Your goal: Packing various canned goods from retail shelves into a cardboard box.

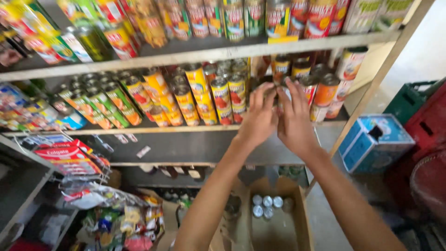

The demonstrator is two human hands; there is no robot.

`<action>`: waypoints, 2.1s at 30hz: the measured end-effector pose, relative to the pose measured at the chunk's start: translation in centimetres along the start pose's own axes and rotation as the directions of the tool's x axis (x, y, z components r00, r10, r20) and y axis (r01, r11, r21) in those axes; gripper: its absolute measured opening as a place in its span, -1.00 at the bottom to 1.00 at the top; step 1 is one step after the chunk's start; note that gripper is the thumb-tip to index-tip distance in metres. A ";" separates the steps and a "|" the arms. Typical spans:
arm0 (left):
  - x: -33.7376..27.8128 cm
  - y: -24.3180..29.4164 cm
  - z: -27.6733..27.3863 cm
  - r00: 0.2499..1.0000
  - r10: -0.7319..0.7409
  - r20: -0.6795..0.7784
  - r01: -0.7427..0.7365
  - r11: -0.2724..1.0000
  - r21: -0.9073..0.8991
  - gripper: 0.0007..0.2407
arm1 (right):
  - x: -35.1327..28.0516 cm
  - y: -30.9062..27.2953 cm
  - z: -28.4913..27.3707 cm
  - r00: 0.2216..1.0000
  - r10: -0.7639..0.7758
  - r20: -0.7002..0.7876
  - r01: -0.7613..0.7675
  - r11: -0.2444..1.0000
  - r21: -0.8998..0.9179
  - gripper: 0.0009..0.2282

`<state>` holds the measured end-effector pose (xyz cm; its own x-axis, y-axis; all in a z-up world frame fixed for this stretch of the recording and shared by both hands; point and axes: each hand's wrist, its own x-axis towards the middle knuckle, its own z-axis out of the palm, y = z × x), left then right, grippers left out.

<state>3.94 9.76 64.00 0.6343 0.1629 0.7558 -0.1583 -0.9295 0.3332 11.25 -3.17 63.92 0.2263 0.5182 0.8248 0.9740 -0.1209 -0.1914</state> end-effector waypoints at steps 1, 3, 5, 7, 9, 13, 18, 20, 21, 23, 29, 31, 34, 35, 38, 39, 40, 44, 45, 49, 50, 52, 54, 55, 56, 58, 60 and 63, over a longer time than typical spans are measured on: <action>1.5 -0.2 -1.0 1.000 0.017 -0.012 -0.017 1.000 0.007 -0.48 | 1.7 -0.2 -0.9 1.000 -0.013 -0.017 0.013 1.000 -0.005 -0.46; 4.6 -0.6 -2.7 0.992 0.074 -0.102 -0.065 0.994 0.086 -0.56 | 5.0 -0.4 -2.8 0.996 -0.085 -0.042 0.082 0.994 -0.070 -0.38; 6.9 -0.9 -3.2 0.987 0.080 -0.136 -0.068 0.994 0.091 -0.49 | 7.5 -0.9 -4.3 0.993 -0.110 -0.050 0.103 0.987 -0.122 -0.38; 8.7 -2.0 -2.8 0.982 0.075 -0.171 -0.059 0.994 0.096 -0.43 | 10.1 -0.8 -5.1 0.990 -0.134 -0.049 0.124 0.978 -0.165 -0.37; 9.9 -3.8 -1.0 0.994 0.047 -0.102 -0.005 0.926 0.378 -0.26 | 12.5 -0.1 -5.0 0.984 -0.176 -0.024 0.165 0.958 -0.234 -0.41; 10.0 -3.7 0.4 0.998 -0.058 -0.029 0.065 0.917 0.394 -0.16 | 16.3 2.3 -3.8 0.972 -0.233 -0.026 0.213 0.922 -0.324 -0.41; 10.4 -4.2 1.3 0.981 -0.189 0.048 0.138 0.846 0.515 -0.09 | 18.9 7.2 -0.6 0.930 -0.359 0.085 0.335 0.724 -0.604 -0.56; 10.7 -3.1 0.3 0.967 -0.237 0.096 0.150 0.829 0.539 -0.06 | 19.2 7.1 -0.6 0.955 -0.297 0.023 0.270 0.829 -0.490 -0.58; 10.9 -2.6 -0.1 0.948 -0.285 0.138 0.163 0.814 0.558 -0.03 | 19.4 7.1 -0.6 0.973 -0.229 -0.026 0.204 0.908 -0.365 -0.60; 10.7 -3.7 0.8 0.958 -0.263 0.116 0.157 0.816 0.557 -0.03 | 19.6 6.5 -1.4 0.981 -0.183 -0.062 0.163 0.955 -0.249 -0.61; 10.6 -2.7 0.0 0.947 -0.293 0.132 0.176 0.818 0.548 -0.02 | 18.0 6.0 -3.1 0.989 -0.048 -0.140 0.045 0.999 -0.028 -0.74; 10.7 -3.1 0.5 0.959 -0.265 0.096 0.180 0.837 0.517 -0.04 | 16.9 5.9 -3.3 0.975 -0.073 -0.208 0.077 0.997 0.013 -0.74; 10.2 -3.4 0.8 0.966 -0.247 0.078 0.178 0.853 0.491 -0.07 | 15.0 4.3 -5.0 0.951 -0.022 -0.307 0.048 0.996 0.077 -0.75; 10.0 -3.9 1.2 0.986 -0.168 0.003 0.150 0.889 0.433 -0.09 | 14.3 3.5 -5.9 0.928 -0.076 -0.364 0.115 0.989 0.087 -0.72; 9.4 -4.2 1.7 0.993 -0.096 -0.072 0.117 0.905 0.409 -0.12 | 10.7 3.1 -7.4 0.922 -0.061 -0.383 0.143 0.971 0.190 -0.68; 9.3 -4.1 1.7 0.994 -0.081 -0.076 0.107 0.888 0.447 -0.13 | 9.3 3.3 -7.7 0.934 -0.009 -0.356 0.114 0.954 0.276 -0.68; 8.2 -3.1 1.4 0.993 -0.097 -0.067 0.117 0.888 0.444 -0.13 | 7.4 3.5 -7.7 0.940 0.002 -0.342 0.101 0.954 0.284 -0.68; 0.9 -3.4 5.4 0.991 -0.111 -0.068 0.109 0.993 -0.034 -0.36 | -0.5 3.5 -7.0 0.960 0.223 -0.172 -0.140 0.907 0.396 -0.71; -1.9 -4.5 7.6 0.985 -0.161 -0.066 0.101 0.840 -0.534 -0.49 | -2.3 3.3 -6.6 0.953 0.280 -0.118 -0.215 0.894 0.393 -0.69; -10.2 -1.4 10.8 0.709 -0.494 0.503 0.451 -0.231 -0.862 -0.45 | -10.6 5.1 -3.3 0.959 0.275 0.062 -0.274 0.855 0.440 -0.69; -12.6 -1.5 12.3 0.689 -0.447 0.570 0.452 -0.350 -0.820 -0.46 | -12.6 5.2 -2.5 0.964 0.238 0.117 -0.264 0.900 0.347 -0.67; -18.6 -1.9 16.1 0.631 -0.429 0.647 0.429 -0.501 -0.751 -0.46 | -17.2 5.3 -0.8 0.946 0.218 0.241 -0.280 0.923 0.263 -0.65; -24.3 -3.7 20.2 0.548 -0.536 0.642 0.535 -0.365 -0.762 -0.48 | -21.7 5.3 1.9 0.875 0.345 0.340 -0.466 0.789 0.400 -0.53; -26.1 -3.5 20.2 0.516 -0.545 0.661 0.539 -0.393 -0.745 -0.48 | -23.0 5.1 2.6 0.855 0.362 0.372 -0.498 0.774 0.391 -0.53; -27.9 -3.2 20.1 0.451 -0.556 0.698 0.631 -0.355 -0.690 -0.49 | -24.4 4.9 3.3 0.804 0.404 0.436 -0.581 0.689 0.433 -0.43; -31.4 -4.0 21.1 0.355 -0.578 0.735 0.711 -0.343 -0.614 -0.49 | -28.4 5.3 5.9 0.728 0.436 0.530 -0.677 0.579 0.454 -0.33; -35.1 -5.2 24.1 0.122 -0.540 0.833 0.799 -0.445 -0.405 -0.50 | -34.9 6.5 8.5 0.550 0.492 0.675 -0.808 0.519 0.281 -0.49; -48.9 -9.2 33.2 0.131 -0.602 0.787 0.794 -0.411 -0.447 -0.49 | -42.4 7.0 12.8 0.294 0.590 0.752 -0.956 0.182 0.232 -0.52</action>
<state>-0.45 -0.60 5.25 0.7745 0.3206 -0.5453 0.2306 0.6595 0.7154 8.52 -15.12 20.77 0.6420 0.7175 -0.2702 -0.0393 -0.3212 -0.9462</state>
